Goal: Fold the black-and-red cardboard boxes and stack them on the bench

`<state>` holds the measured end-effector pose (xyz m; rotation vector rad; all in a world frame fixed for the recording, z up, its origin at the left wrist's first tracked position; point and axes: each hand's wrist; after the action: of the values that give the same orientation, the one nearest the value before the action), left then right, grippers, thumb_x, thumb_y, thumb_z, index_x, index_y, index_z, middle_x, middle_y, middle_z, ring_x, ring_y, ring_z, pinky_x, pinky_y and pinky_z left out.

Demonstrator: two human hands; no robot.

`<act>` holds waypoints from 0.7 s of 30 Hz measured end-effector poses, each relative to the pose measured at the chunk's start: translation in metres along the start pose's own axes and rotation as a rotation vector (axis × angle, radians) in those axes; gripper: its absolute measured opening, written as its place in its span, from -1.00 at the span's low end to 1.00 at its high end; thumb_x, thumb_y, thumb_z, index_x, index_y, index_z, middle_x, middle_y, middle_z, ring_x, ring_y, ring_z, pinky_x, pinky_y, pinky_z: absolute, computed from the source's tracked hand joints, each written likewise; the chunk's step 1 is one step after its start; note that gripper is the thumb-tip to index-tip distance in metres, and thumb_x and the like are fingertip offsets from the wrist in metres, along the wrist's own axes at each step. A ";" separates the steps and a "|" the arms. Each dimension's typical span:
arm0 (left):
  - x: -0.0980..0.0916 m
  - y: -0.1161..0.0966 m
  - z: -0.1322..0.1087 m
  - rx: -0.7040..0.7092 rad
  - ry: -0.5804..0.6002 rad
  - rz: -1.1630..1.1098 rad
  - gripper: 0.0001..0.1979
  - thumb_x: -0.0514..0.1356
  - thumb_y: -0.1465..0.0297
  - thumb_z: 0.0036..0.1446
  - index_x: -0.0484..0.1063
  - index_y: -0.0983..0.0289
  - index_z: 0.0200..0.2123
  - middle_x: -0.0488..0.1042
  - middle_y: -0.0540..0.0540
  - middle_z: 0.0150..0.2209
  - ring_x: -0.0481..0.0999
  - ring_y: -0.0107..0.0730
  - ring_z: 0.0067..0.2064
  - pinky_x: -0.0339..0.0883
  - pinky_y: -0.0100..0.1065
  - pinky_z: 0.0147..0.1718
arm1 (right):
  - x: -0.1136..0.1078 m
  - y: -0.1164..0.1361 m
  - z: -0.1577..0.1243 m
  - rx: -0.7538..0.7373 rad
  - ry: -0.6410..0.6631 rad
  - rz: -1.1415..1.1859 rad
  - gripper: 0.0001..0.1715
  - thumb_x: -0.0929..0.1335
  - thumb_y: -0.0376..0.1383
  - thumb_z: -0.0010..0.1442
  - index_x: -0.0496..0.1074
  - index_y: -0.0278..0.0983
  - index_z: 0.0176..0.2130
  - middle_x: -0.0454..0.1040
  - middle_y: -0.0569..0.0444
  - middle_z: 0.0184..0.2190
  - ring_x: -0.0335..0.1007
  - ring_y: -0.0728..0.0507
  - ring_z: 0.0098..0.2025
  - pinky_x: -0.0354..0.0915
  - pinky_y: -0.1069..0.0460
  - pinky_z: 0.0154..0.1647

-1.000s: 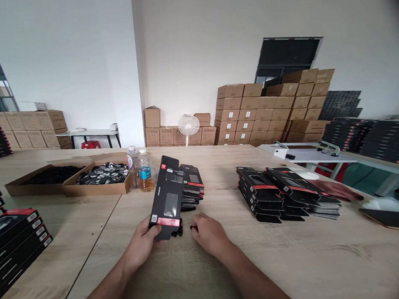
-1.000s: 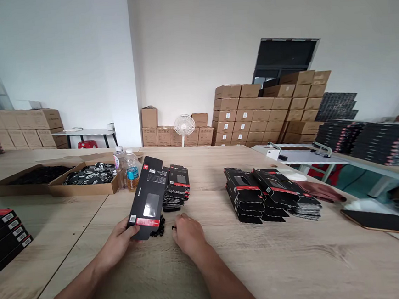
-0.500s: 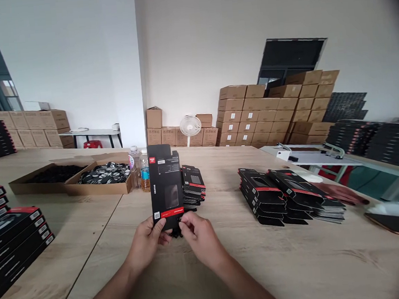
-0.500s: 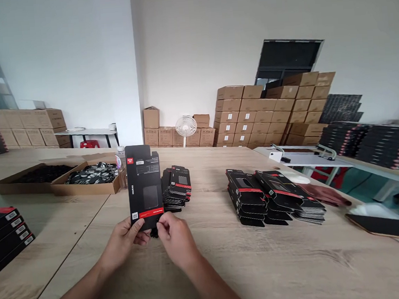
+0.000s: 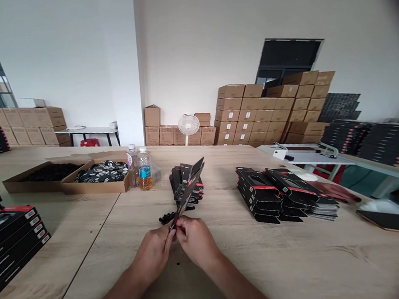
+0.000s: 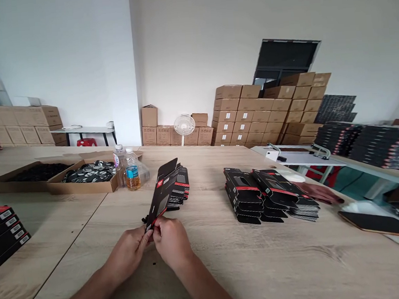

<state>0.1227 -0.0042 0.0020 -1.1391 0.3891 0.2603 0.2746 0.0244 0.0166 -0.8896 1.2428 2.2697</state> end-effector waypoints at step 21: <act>-0.023 -0.008 0.003 -0.268 0.019 -0.420 -0.66 0.26 0.11 0.03 0.54 0.31 -0.41 0.59 0.07 -0.46 0.53 -0.27 -0.41 0.35 -0.38 -0.44 | -0.006 -0.011 0.001 0.262 -0.014 0.786 -0.56 0.30 0.09 0.19 0.37 -0.23 -0.39 0.39 0.14 -0.50 0.29 -0.05 -0.45 0.24 0.10 -0.46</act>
<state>0.1055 -0.0045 0.0203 -1.4568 0.1254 -0.0698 0.2853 0.0308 0.0151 -0.3002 2.0926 2.5426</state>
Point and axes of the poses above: each hand's wrist, its own z-axis towards the middle knuckle, its own x-axis out of the palm, y = z × x
